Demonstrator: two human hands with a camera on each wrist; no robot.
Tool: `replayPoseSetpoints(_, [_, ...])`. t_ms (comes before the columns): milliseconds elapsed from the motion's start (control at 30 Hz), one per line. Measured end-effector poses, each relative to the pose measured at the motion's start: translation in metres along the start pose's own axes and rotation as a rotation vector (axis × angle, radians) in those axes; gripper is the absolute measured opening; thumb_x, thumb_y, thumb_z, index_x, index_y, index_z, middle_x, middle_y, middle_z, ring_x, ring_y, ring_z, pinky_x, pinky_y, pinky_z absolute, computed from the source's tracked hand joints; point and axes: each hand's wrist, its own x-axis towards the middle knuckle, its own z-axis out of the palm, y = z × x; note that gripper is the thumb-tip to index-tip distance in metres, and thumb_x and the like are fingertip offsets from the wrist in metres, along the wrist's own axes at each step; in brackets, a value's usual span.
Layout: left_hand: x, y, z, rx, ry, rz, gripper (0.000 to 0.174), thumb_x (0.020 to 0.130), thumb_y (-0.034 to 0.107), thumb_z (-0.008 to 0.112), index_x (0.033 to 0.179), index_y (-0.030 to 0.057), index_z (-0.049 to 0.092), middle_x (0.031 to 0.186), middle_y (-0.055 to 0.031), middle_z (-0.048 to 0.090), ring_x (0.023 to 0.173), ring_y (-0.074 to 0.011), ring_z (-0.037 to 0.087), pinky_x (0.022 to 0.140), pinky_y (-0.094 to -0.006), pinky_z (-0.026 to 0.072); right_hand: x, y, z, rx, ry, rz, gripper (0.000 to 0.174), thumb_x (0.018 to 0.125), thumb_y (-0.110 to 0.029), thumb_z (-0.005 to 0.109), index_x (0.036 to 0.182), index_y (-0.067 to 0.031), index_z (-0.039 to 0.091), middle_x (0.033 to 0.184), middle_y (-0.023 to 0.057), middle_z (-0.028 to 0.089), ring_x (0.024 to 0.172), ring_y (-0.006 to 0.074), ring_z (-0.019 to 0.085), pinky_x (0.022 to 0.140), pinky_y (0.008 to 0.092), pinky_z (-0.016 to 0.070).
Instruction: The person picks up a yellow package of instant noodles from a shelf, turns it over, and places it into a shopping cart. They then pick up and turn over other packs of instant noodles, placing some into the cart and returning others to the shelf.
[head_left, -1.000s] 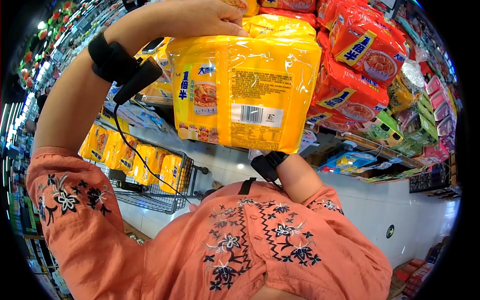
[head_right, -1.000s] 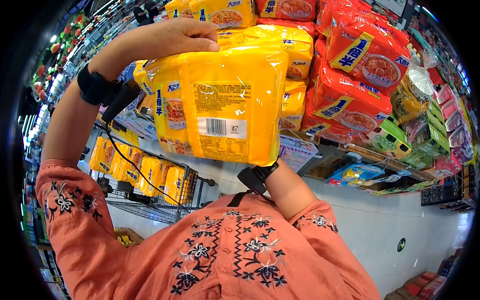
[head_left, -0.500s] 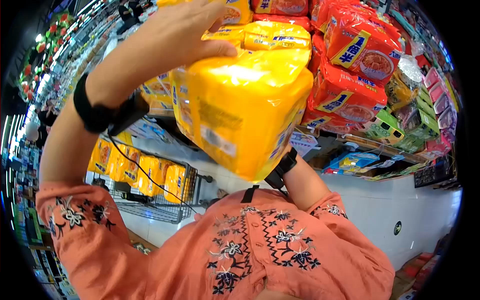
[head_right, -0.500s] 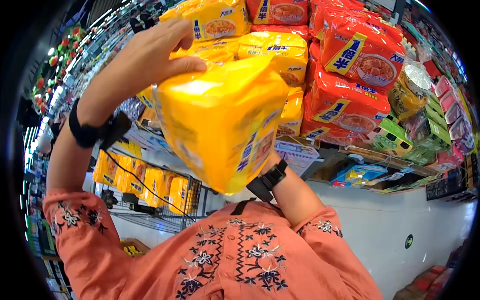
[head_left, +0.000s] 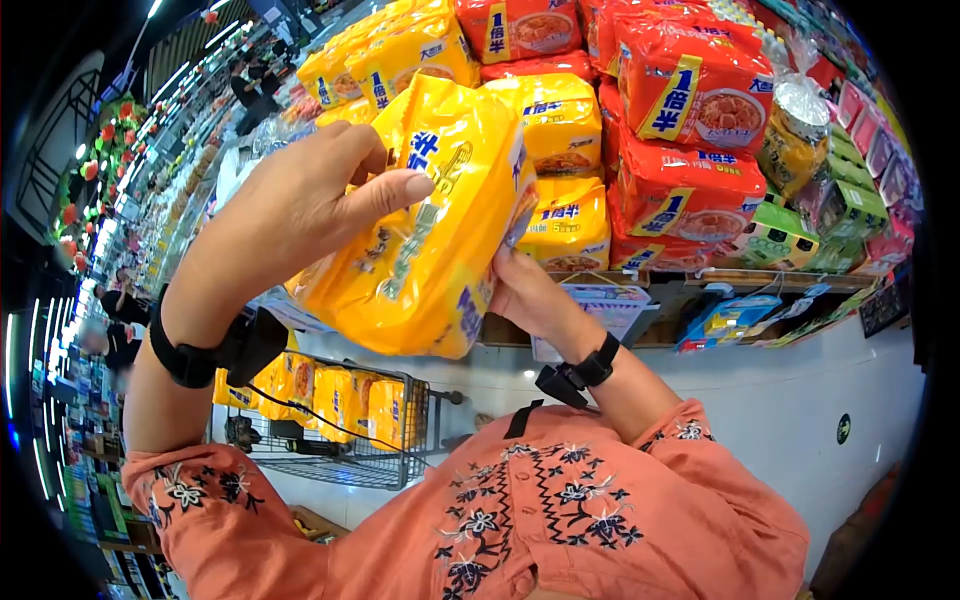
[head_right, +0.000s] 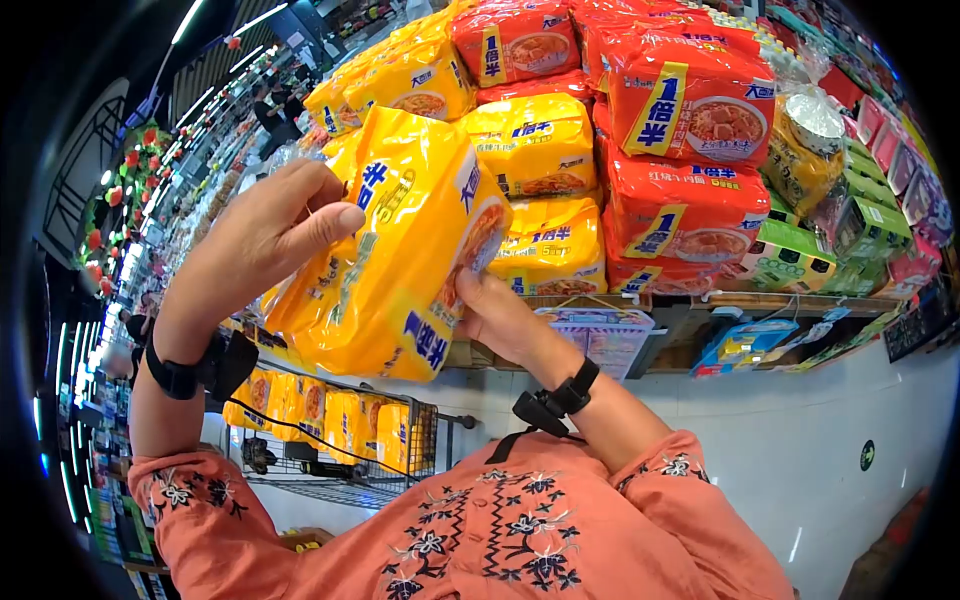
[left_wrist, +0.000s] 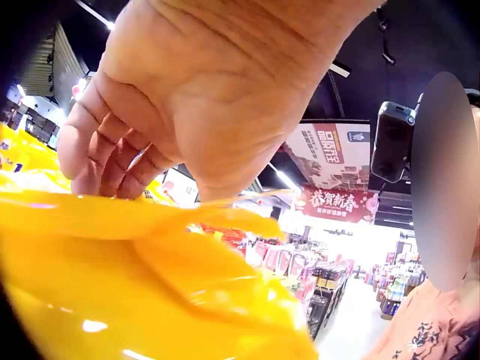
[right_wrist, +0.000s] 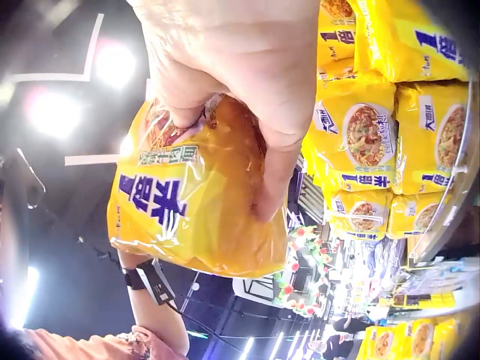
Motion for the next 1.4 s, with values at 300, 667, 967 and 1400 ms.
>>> replayPoseSetpoints(300, [-0.002,-0.017,0.023,-0.115,0.172,0.029,0.016,0.096,0.013,0.059,0.103,-0.0002,0.053,0.088,-0.0173,0.059,0.079,-0.0316,0.060,0.071,-0.0389,0.0492,-0.001,0.001,0.002,-0.426,0.153,-0.234,0.063,0.096,-0.023,0.072,0.146,-0.0048,0.039,0.139,0.0060,0.055,0.129,0.0184,0.052,0.108,0.0363,0.0442])
replayPoseSetpoints(667, [-0.012,-0.015,0.038,-0.278,0.300,-0.012,0.021,0.093,-0.003,0.055,0.114,-0.0015,0.057,0.093,-0.0126,0.063,0.079,-0.0210,0.065,0.070,-0.0298,0.0516,0.001,0.001,0.009,-0.830,0.267,-0.548,0.039,0.086,-0.018,0.081,0.119,-0.0051,0.067,0.114,0.0069,0.072,0.108,0.0204,0.068,0.092,0.0349,0.0539])
replayPoseSetpoints(967, [-0.015,-0.018,0.037,-0.140,0.313,0.093,0.025,0.088,-0.005,0.064,0.113,-0.0024,0.061,0.104,-0.0133,0.065,0.095,-0.0318,0.066,0.083,-0.0343,0.0502,0.004,-0.008,0.007,-1.332,0.343,-0.891,0.039,0.082,-0.020,0.080,0.118,-0.0076,0.069,0.117,0.0111,0.070,0.107,0.0321,0.066,0.092,0.0397,0.0529])
replayPoseSetpoints(1400, [0.002,-0.015,0.042,-0.165,0.293,0.162,0.026,0.091,0.003,0.068,0.116,-0.0018,0.062,0.108,-0.0115,0.065,0.099,-0.0264,0.066,0.088,-0.0327,0.0489,-0.003,-0.023,0.008,-1.259,0.401,-0.834,0.045,0.084,-0.021,0.080,0.124,-0.0072,0.065,0.123,0.0125,0.067,0.113,0.0327,0.064,0.095,0.0389,0.0513])
